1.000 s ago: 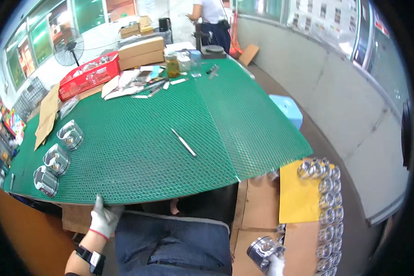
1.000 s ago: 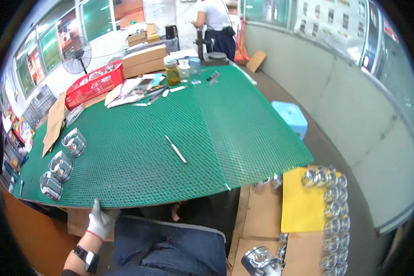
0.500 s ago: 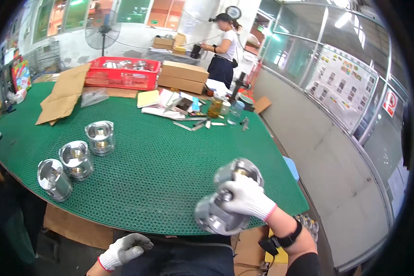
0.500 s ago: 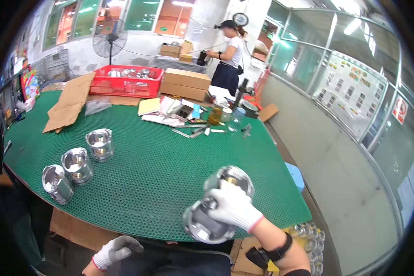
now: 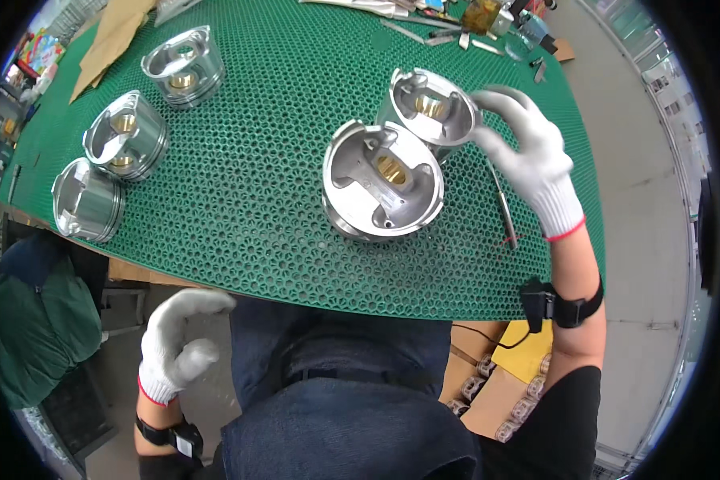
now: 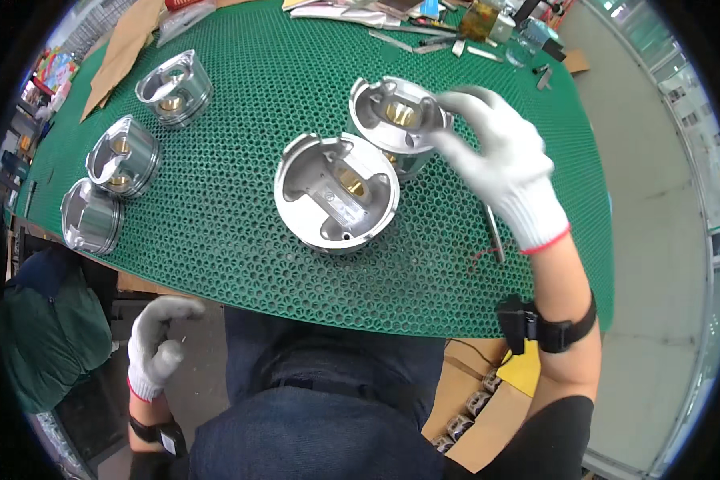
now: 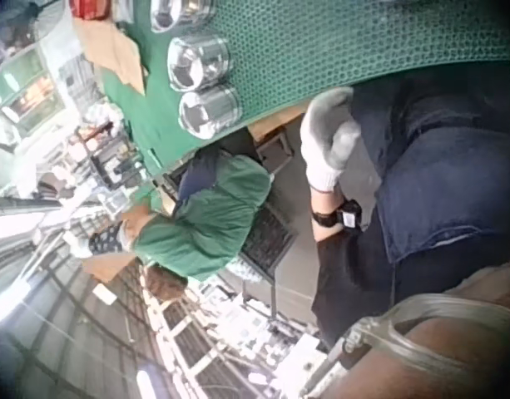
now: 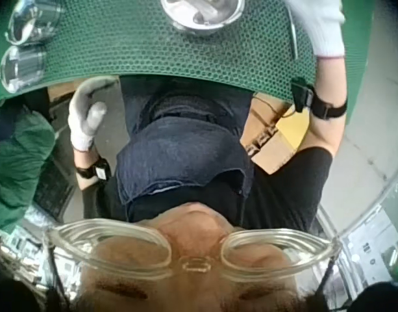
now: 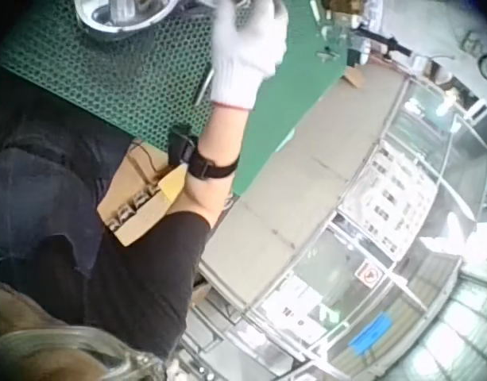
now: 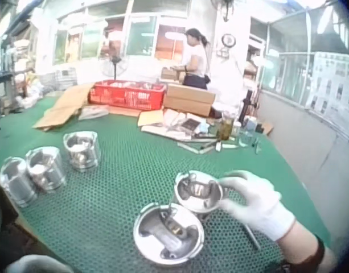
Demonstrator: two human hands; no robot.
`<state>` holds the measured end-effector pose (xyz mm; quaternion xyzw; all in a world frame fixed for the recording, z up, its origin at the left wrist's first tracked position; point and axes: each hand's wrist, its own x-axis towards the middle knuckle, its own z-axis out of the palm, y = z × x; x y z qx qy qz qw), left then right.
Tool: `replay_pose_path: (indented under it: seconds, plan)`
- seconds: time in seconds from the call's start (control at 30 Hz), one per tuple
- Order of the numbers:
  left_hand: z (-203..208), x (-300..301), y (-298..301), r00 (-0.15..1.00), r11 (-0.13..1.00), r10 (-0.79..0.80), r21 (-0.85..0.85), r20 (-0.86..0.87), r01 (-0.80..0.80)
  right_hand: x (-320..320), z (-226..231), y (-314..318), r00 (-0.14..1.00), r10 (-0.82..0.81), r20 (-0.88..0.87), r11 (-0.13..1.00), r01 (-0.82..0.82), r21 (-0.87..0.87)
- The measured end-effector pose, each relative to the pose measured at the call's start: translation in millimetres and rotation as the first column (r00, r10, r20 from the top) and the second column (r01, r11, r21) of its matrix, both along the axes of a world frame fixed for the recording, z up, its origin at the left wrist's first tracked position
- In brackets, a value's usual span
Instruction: Assembling small snap rings or clips into engine pistons using a small metal tool.
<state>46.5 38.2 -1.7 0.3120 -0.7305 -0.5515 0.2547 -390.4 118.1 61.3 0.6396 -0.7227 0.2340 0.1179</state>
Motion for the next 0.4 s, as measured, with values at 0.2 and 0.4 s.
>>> replay_pose_path:
  seconds: [0.2,0.4]
  plan:
    - [46.1,-144.8,-29.4,0.836,0.428,-0.448,-0.745,0.316,0.511,-34.4,-76.2,87.1,0.930,-0.338,-0.145,0.844,0.368,0.390]
    - [29.6,-164.2,-21.7,0.780,0.353,-0.092,-0.712,0.619,0.607,-16.7,-103.6,86.4,0.896,-0.307,-0.322,0.867,0.403,0.294]
